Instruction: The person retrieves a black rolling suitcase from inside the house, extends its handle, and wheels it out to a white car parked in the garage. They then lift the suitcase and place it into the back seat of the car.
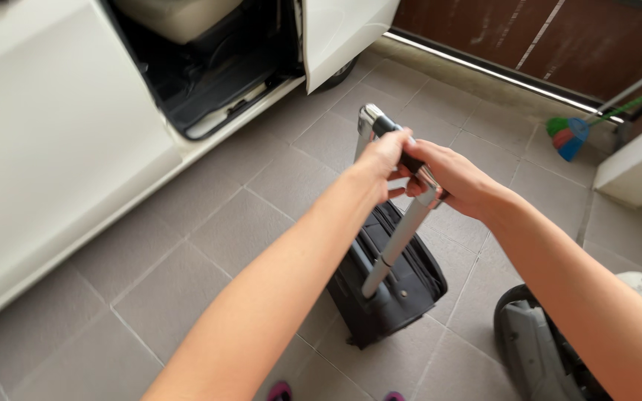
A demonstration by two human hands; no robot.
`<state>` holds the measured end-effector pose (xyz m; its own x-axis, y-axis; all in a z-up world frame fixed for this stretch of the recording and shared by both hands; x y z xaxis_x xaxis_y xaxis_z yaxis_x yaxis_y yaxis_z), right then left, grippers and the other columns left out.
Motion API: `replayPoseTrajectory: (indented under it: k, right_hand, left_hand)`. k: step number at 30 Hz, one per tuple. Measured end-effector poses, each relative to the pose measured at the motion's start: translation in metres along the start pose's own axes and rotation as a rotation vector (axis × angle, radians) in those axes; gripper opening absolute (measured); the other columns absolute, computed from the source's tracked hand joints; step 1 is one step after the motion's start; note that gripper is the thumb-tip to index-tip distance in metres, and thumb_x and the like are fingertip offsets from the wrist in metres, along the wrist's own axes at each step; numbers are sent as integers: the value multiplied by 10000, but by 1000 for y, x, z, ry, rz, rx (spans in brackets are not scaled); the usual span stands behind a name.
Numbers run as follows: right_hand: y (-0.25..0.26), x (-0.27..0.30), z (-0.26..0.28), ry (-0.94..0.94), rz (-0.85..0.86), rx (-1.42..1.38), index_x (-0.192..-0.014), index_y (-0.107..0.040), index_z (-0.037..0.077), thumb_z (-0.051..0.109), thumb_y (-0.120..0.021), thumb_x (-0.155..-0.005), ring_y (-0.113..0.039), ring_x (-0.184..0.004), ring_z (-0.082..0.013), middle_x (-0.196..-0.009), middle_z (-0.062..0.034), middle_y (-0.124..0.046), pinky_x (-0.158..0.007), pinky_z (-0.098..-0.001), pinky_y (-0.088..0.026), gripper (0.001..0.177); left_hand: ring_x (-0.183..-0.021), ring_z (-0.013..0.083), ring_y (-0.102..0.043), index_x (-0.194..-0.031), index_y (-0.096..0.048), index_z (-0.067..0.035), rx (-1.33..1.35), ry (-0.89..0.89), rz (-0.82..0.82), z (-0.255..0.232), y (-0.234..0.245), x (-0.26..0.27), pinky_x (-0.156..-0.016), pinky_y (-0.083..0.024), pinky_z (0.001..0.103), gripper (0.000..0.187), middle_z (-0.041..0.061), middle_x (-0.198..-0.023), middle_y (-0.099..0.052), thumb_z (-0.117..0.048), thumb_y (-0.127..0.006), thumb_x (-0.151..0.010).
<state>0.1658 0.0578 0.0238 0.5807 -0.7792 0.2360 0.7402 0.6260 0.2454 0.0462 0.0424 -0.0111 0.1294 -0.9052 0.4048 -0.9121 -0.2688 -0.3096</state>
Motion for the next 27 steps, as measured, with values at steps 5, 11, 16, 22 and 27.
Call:
replayPoseTrajectory:
  k: [5, 11, 16, 22, 27]
  right_hand:
    - [4, 2, 6, -78, 110, -142, -1003, -634, 47, 513, -412, -1035, -601, -637, -169, -790, -72, -645, -554, -341, -460, 517]
    - [6, -8, 6, -95, 212, -172, -1026, -598, 31, 451, -399, -1046, -618, -629, -187, -806, -110, -658, -610, -367, -523, 466]
    - [5, -26, -1, -55, 302, -256, -1049, -598, 30, 450, -420, -1048, -612, -630, -183, -801, -93, -640, -636, -351, -533, 456]
    - [7, -47, -19, -19, 43, -228, -975, -624, 83, 507, -466, -1035, -516, -571, -157, -748, -49, -599, -510, -338, -373, 456]
    - [1, -63, -16, 55, 55, -273, -951, -648, 88, 494, -476, -1012, -533, -564, -136, -734, -30, -615, -464, -330, -392, 444]
  left_hand:
    - [-764, 149, -625, -897, -455, -149, 86, 23, -254, 2, -4, 4, -786, -564, 513, 456, 55, -838, -590, -589, -564, -944]
    - [-486, 155, -458, -841, -621, -131, 133, -82, -242, 12, -15, 14, -591, -510, 384, 540, 34, -619, -574, -663, -544, -885]
    - [-428, 114, -464, -843, -624, -161, 133, -106, -256, 16, -12, 11, -524, -478, 338, 507, 4, -587, -536, -652, -511, -904]
    - [-414, 104, -443, -878, -564, -184, 217, -181, -265, 14, -7, -12, -495, -426, 301, 401, -8, -593, -528, -581, -561, -935]
    - [-374, 88, -414, -832, -532, -152, 251, -249, -224, 7, 1, -23, -371, -290, 263, 427, -6, -545, -521, -561, -534, -955]
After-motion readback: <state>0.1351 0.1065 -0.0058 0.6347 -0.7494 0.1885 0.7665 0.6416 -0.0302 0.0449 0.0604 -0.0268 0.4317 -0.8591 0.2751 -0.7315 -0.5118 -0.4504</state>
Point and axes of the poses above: each hand's wrist, its own x-axis away from the middle knuckle, its own y-axis out of the back of the hand, z = x × y, the point moved 5 cm from there along -x, towards the middle knuckle
